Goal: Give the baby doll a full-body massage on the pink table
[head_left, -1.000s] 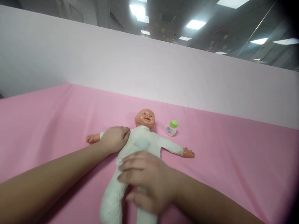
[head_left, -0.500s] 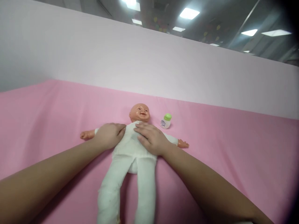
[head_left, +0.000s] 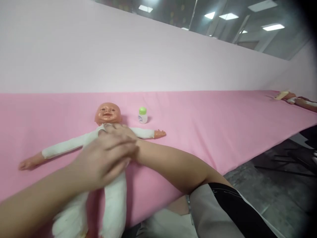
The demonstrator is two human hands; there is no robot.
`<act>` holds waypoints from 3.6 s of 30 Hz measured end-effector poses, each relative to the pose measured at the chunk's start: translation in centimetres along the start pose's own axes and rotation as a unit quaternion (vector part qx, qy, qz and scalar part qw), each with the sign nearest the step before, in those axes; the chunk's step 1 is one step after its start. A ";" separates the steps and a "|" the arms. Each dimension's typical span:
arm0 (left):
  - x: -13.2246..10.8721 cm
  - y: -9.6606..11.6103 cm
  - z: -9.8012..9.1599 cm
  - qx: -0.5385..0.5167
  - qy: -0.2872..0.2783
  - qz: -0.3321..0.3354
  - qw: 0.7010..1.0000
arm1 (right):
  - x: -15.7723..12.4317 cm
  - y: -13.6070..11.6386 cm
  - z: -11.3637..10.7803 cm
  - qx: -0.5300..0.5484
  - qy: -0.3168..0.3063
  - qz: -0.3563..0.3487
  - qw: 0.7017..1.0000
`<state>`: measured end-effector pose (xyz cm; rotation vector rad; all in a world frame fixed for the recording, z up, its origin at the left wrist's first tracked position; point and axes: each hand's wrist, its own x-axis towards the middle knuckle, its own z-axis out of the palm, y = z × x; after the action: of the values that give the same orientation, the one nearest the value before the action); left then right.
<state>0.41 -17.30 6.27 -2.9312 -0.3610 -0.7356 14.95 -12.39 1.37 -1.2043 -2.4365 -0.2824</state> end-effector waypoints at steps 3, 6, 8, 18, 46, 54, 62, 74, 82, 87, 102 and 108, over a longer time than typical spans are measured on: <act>2.5 2.6 1.5 0.004 -0.049 0.051 0.997 | -0.3 -0.6 -0.5 -0.050 0.013 0.008 0.999; 4.6 3.8 2.3 -0.021 -0.074 0.082 0.994 | -0.3 -0.9 -0.7 -0.070 0.002 0.032 0.997; 6.2 4.4 2.6 -0.051 -0.090 0.105 0.989 | -0.2 -0.8 -0.9 -0.053 -0.008 0.030 0.998; 8.9 5.7 4.8 -0.096 -0.051 0.182 0.977 | -0.7 0.6 -1.4 -0.014 -0.021 -0.031 0.999; 7.5 4.3 4.6 -0.092 -0.066 0.079 0.990 | -0.1 0.6 -0.2 0.004 -0.008 -0.011 1.000; 7.4 4.3 4.3 -0.100 -0.013 0.116 0.988 | -0.1 0.2 -0.7 -0.003 -0.026 0.002 1.000; 9.3 6.0 5.3 -0.043 -0.056 0.205 0.976 | -0.6 0.7 -1.4 -0.011 -0.004 -0.011 1.000; 8.6 5.8 5.5 0.042 -0.025 0.178 0.983 | -0.9 0.7 -0.8 -0.005 0.023 -0.032 0.999; 8.2 5.9 5.2 0.042 -0.015 0.196 0.980 | -1.0 0.3 -0.7 -0.028 0.035 -0.021 0.999; 8.0 6.2 5.4 0.065 -0.012 0.195 0.979 | -1.2 0.1 -1.1 -0.026 0.023 -0.015 0.999; 7.8 6.5 4.9 -0.043 -0.065 0.181 0.980 | -1.1 -0.1 -0.6 -0.020 0.013 -0.010 1.000; 8.0 6.6 5.0 -0.069 -0.065 0.190 0.977 | -1.1 -0.1 -0.1 -0.018 0.011 -0.014 1.000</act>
<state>11.19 -21.31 5.46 -3.0462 0.2506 -0.5352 15.47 -13.23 0.96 -1.1763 -2.4411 -0.3476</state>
